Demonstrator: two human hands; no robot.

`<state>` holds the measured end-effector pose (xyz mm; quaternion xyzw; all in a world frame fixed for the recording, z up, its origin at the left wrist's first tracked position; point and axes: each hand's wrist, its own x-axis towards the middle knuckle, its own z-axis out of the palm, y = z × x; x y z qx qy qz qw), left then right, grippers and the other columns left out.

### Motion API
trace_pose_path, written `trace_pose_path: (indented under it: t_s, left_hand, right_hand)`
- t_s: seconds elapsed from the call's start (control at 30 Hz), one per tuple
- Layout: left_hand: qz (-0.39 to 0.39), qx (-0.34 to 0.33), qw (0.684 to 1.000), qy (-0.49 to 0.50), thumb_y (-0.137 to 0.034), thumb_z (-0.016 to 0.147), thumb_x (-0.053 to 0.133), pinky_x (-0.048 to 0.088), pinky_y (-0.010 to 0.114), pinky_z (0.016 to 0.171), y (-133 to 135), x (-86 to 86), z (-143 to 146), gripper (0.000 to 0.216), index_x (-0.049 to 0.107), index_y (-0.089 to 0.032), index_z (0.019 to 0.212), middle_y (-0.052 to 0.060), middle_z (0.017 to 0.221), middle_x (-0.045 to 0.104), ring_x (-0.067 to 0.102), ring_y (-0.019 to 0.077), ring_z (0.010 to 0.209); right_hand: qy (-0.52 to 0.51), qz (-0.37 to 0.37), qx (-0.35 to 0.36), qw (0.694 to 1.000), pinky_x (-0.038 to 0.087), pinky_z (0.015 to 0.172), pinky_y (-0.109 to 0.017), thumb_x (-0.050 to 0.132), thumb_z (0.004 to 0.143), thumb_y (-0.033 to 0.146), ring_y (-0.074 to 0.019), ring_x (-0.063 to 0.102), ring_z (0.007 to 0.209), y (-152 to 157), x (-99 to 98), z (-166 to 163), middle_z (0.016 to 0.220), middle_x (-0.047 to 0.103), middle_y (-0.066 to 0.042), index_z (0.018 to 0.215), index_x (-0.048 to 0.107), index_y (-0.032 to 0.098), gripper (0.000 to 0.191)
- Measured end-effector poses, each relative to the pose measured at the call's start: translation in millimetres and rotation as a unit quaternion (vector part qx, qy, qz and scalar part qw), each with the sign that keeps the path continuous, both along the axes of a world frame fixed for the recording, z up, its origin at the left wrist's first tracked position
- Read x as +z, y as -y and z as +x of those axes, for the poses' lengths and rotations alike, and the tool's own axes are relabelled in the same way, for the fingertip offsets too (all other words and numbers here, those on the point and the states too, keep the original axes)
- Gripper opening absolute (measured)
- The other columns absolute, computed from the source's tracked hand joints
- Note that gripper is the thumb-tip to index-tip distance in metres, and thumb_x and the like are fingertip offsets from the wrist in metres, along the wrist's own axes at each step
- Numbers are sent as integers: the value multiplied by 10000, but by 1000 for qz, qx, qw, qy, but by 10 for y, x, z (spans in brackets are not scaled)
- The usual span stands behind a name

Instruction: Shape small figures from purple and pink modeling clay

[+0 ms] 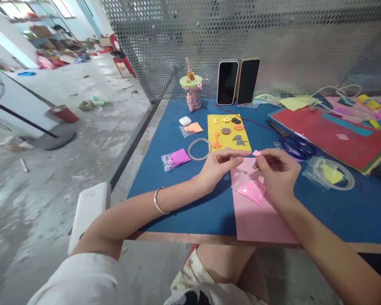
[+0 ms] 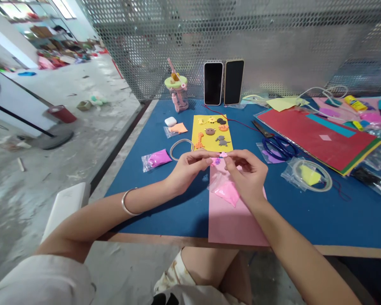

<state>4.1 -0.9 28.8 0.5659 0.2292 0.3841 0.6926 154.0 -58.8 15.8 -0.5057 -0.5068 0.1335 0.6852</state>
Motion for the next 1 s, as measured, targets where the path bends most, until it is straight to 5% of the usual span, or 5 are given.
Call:
trace_pose_path:
  t_s: [0.13,0.47,1.0]
  left_hand:
    - [-13,-2,1000,-1,-286,763,703,411,258,738,14,10,-9,224,752,-203,965,47,955,710,561,125,799]
    - [-24,-19,999,26,-246,767,689,409,303,935,22,38,-11,188,750,-208,940,61,1108,697,603,172,1022]
    - [15,-16,1000,8,-272,764,699,432,323,911,14,29,-9,182,754,-209,925,50,959,686,594,173,965]
  right_hand:
    - [7,10,8,1000,476,493,-228,707,758,189,-87,582,518,-12,-1,28,682,647,21,795,696,210,44]
    - [31,12,35,999,474,517,-251,713,757,165,-98,582,543,11,-5,34,695,635,19,805,694,206,66]
    - [54,12,11,998,463,523,-245,708,758,171,-96,559,557,14,-17,36,701,645,14,791,693,210,54]
